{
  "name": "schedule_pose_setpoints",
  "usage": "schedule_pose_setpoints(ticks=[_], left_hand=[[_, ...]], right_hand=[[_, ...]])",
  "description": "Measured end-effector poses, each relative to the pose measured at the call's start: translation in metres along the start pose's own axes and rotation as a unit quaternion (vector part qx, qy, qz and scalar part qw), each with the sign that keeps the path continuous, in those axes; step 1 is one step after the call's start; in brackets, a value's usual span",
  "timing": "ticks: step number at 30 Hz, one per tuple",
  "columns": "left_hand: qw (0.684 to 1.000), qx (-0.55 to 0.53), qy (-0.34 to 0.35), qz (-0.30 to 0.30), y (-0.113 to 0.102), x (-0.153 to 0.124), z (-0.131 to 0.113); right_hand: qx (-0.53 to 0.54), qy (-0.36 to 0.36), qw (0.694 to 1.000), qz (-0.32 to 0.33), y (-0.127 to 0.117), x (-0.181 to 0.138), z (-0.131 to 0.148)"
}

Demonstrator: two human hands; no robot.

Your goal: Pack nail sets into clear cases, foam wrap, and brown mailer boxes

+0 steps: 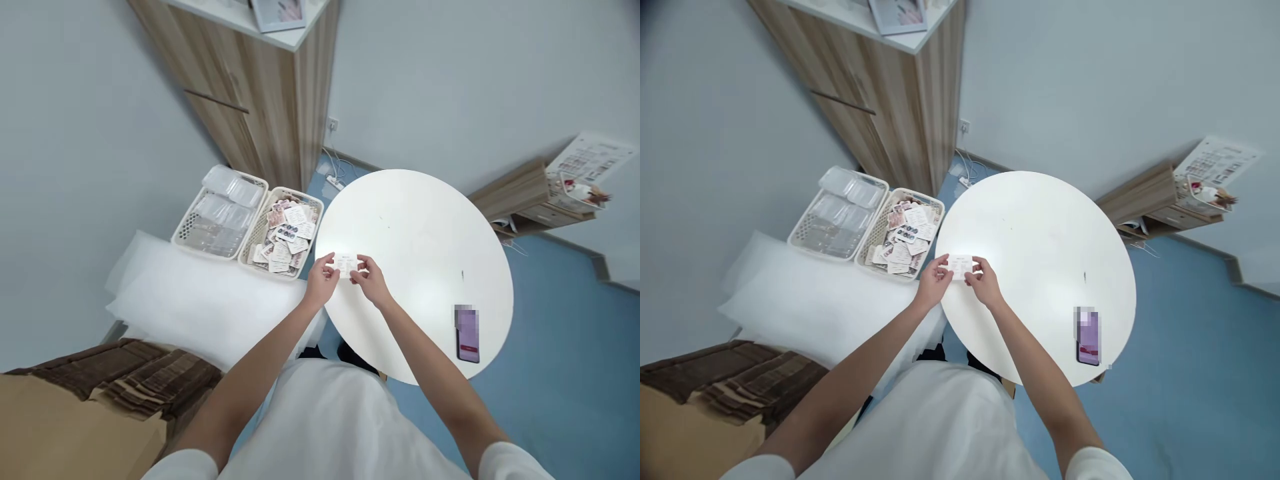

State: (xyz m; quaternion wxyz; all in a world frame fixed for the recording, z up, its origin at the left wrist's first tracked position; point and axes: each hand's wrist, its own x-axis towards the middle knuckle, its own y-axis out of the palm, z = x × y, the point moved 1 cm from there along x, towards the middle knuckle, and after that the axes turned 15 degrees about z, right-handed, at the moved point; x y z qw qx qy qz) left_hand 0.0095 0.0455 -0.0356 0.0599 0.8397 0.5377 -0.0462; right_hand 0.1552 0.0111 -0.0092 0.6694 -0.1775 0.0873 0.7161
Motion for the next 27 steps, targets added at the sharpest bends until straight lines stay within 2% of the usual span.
schedule_pose_setpoints(ticks=[5,10,14,18,21,24,27], left_hand=[[0.991,0.001,-0.072,0.113,0.079,-0.037,-0.003],[0.983,0.019,-0.11,0.143,0.15,-0.065,0.0],[0.978,0.032,-0.134,0.156,0.195,-0.079,0.005],[0.978,0.107,-0.112,0.143,0.225,-0.091,0.004],[0.97,0.171,-0.093,0.146,0.237,-0.101,0.0],[0.965,0.142,-0.132,0.175,0.245,-0.109,-0.001],[0.968,0.068,-0.172,0.17,0.248,-0.111,0.0]], right_hand=[[0.073,0.026,0.994,-0.073,-0.05,-0.089,-0.04],[0.135,0.032,0.986,-0.093,-0.097,-0.158,-0.074],[0.177,0.037,0.979,-0.093,-0.129,-0.193,-0.095],[0.175,0.037,0.977,-0.115,-0.148,-0.212,-0.111],[0.102,0.038,0.983,-0.149,-0.152,-0.218,-0.119],[0.01,0.035,0.984,-0.176,-0.147,-0.219,-0.119],[-0.056,0.002,0.982,-0.182,-0.137,-0.218,-0.113]])
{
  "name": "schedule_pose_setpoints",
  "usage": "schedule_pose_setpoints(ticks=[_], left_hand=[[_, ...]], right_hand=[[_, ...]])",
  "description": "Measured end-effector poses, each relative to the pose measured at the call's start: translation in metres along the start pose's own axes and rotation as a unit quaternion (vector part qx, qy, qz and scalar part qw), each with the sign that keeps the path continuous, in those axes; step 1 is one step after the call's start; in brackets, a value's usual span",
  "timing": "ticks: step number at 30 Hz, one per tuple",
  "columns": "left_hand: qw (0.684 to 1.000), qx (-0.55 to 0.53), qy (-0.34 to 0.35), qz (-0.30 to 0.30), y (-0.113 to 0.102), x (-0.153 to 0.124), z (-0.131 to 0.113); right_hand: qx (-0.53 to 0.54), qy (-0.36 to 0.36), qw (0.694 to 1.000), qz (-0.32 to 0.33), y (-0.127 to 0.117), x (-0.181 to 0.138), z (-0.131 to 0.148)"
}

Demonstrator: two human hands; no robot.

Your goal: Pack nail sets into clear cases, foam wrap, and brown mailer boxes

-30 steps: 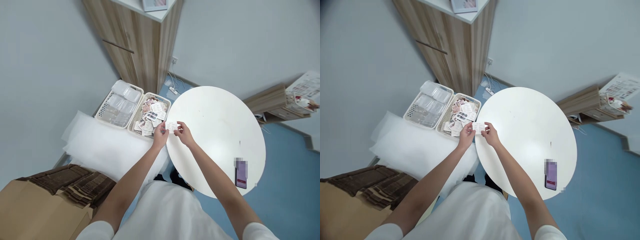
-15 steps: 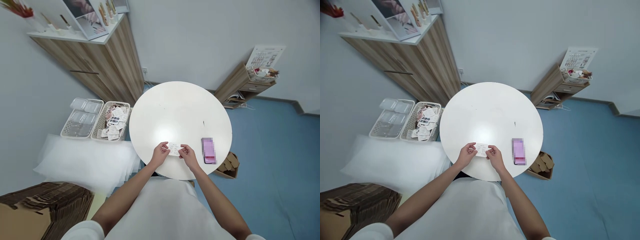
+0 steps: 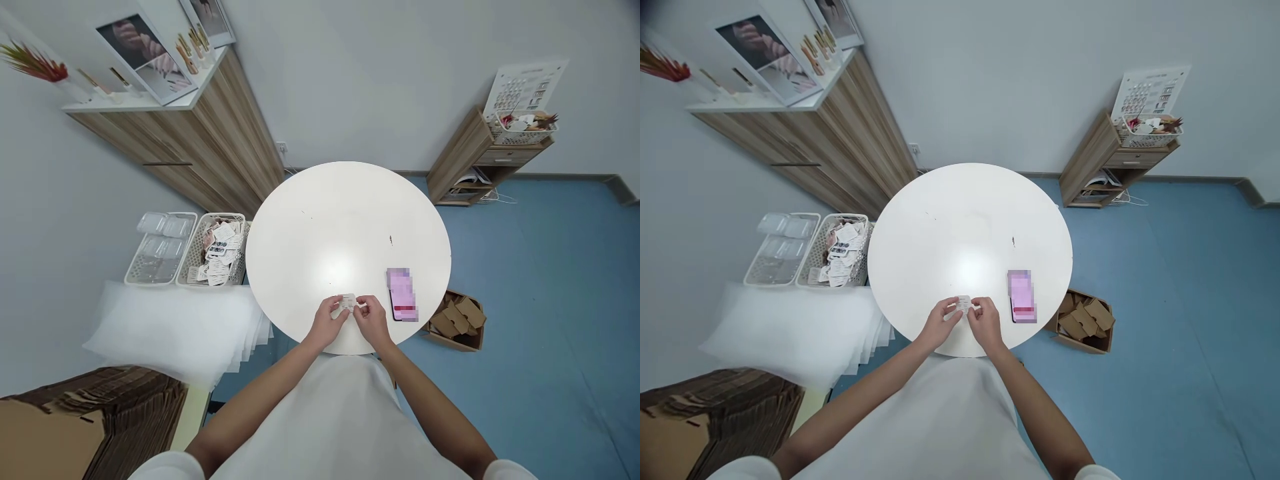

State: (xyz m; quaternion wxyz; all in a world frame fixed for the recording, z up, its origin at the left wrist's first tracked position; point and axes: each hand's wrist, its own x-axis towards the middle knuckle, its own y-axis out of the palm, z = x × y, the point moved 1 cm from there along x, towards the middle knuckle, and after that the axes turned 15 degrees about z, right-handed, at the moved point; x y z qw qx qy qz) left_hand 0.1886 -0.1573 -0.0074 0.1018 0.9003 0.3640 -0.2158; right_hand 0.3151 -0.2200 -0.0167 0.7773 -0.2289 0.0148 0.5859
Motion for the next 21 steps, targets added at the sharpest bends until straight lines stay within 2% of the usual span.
schedule_pose_setpoints(ticks=[7,15,18,21], left_hand=[[0.992,-0.111,-0.049,-0.017,-0.012,0.003,-0.007],[0.99,-0.14,-0.011,0.022,-0.027,0.0,-0.015],[0.978,-0.199,-0.005,0.06,-0.031,-0.002,-0.018],[0.944,-0.299,-0.002,0.137,-0.035,-0.005,-0.022]], right_hand=[[-0.039,-0.051,0.998,0.006,0.017,-0.008,0.023],[0.027,-0.095,0.995,0.026,0.029,-0.018,0.037],[0.025,-0.12,0.991,0.052,0.031,-0.021,0.036],[-0.083,-0.125,0.986,0.077,0.029,-0.02,0.038]])
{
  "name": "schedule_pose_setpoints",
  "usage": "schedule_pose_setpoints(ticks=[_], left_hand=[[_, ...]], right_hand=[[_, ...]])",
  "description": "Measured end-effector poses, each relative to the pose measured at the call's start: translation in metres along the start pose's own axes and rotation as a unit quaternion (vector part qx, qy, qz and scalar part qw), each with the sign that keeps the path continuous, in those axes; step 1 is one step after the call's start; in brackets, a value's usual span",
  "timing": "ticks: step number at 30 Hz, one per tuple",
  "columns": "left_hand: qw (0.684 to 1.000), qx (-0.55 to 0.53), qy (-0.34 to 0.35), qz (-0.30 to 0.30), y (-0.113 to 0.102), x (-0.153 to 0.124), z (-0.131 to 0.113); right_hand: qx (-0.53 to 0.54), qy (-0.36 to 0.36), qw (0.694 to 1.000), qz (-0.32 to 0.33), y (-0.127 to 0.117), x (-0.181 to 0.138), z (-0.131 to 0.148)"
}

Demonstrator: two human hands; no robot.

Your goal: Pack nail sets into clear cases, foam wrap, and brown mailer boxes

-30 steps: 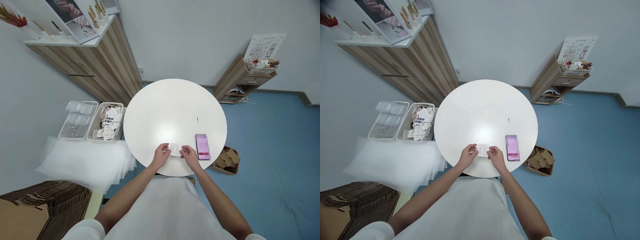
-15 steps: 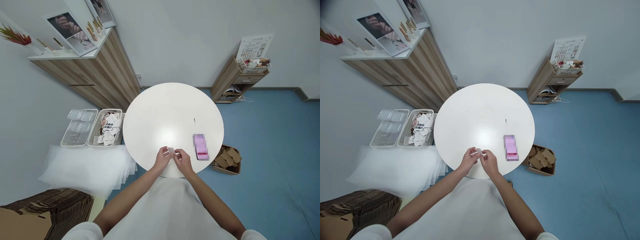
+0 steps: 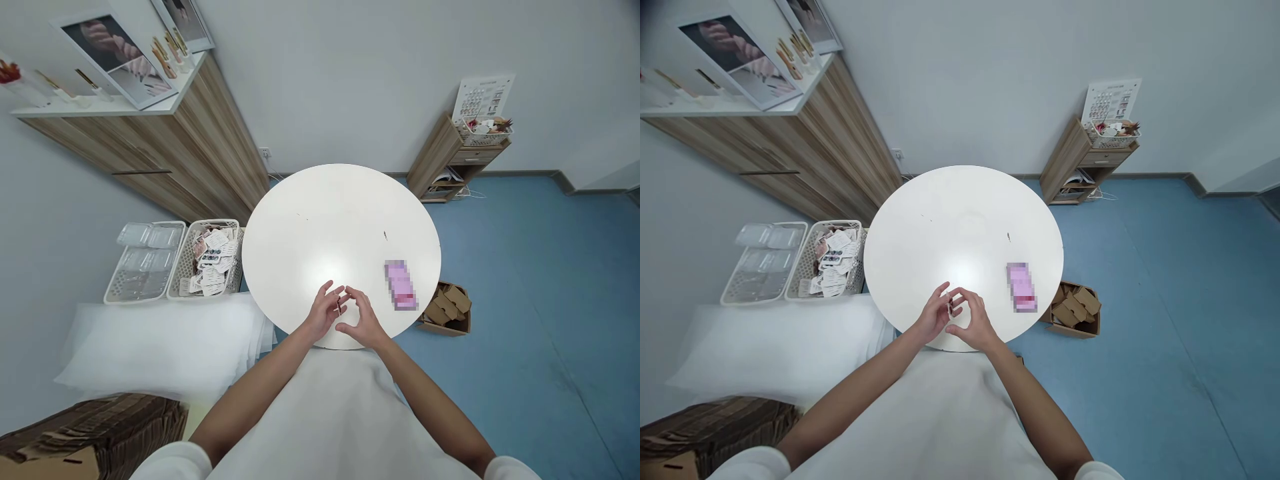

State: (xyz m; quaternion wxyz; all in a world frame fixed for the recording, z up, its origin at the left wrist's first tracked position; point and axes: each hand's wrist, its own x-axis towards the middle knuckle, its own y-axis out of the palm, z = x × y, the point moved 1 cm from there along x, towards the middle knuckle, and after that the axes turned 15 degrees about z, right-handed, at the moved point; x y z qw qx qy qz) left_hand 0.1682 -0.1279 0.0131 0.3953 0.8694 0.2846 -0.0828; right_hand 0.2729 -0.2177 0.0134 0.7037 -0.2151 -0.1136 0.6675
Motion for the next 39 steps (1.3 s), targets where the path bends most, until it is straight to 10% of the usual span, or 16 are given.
schedule_pose_setpoints(ticks=[6,15,25,39], left_hand=[[0.997,-0.036,-0.042,0.056,-0.003,-0.003,-0.004],[0.981,0.18,0.039,-0.062,-0.023,-0.004,-0.011],[0.845,0.529,0.078,0.029,-0.018,-0.017,-0.028],[0.808,0.585,0.055,0.047,-0.024,-0.007,-0.018]], right_hand=[[-0.192,0.024,0.978,0.081,-0.012,0.01,0.008],[-0.243,0.04,0.965,0.088,-0.029,0.011,-0.003],[-0.28,0.0,0.958,0.065,-0.038,0.009,-0.014],[0.079,0.02,0.994,0.076,-0.041,0.001,-0.033]])
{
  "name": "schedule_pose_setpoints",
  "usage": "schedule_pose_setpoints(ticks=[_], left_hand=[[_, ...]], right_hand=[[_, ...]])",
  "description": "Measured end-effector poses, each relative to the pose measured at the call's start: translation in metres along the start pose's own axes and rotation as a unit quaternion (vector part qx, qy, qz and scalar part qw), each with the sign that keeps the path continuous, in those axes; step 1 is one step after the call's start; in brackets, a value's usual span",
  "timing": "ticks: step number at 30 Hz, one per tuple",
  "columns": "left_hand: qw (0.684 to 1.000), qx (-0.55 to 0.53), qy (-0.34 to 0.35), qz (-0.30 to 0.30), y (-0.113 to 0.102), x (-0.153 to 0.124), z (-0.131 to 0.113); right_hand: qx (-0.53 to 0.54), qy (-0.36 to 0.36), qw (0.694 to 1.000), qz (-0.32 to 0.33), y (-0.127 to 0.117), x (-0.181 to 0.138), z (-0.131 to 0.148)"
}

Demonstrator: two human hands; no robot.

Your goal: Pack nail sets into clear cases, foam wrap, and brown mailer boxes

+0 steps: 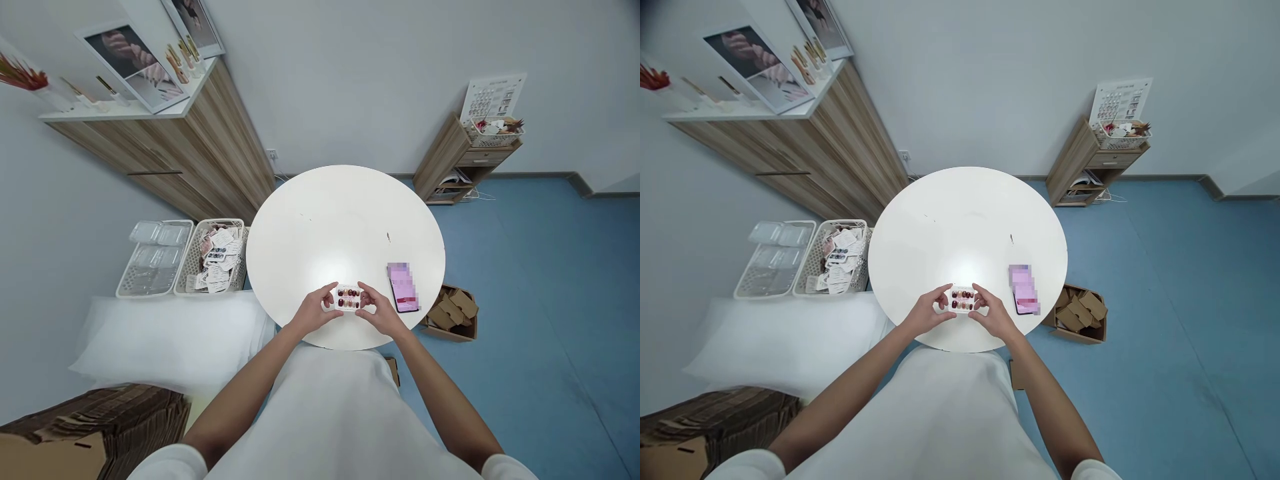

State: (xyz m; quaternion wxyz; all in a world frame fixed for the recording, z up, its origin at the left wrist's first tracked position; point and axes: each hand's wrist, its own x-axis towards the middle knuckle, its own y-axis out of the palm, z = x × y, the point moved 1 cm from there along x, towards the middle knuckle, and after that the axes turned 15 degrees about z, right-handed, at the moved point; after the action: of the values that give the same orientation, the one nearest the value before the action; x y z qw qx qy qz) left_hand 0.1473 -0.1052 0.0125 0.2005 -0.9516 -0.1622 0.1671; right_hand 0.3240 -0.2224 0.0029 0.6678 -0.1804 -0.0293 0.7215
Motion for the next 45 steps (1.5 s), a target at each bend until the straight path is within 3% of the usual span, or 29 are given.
schedule_pose_setpoints(ticks=[12,24,31,37,45], left_hand=[[0.999,-0.048,-0.002,0.02,0.007,0.003,0.004],[0.997,-0.054,-0.043,-0.018,0.012,0.002,0.003],[0.994,-0.061,-0.062,-0.067,0.011,-0.009,0.022],[0.989,-0.08,-0.083,-0.093,-0.018,-0.025,0.055],[0.993,0.016,-0.08,-0.084,-0.101,-0.048,0.114]], right_hand=[[0.041,0.018,0.999,0.005,-0.002,0.001,-0.01],[0.058,0.007,0.998,0.036,-0.008,0.011,-0.018],[-0.002,0.014,0.997,0.08,0.002,0.034,-0.017],[-0.063,0.02,0.994,0.09,0.03,0.076,-0.001],[-0.078,0.046,0.991,0.1,0.087,0.158,0.02]])
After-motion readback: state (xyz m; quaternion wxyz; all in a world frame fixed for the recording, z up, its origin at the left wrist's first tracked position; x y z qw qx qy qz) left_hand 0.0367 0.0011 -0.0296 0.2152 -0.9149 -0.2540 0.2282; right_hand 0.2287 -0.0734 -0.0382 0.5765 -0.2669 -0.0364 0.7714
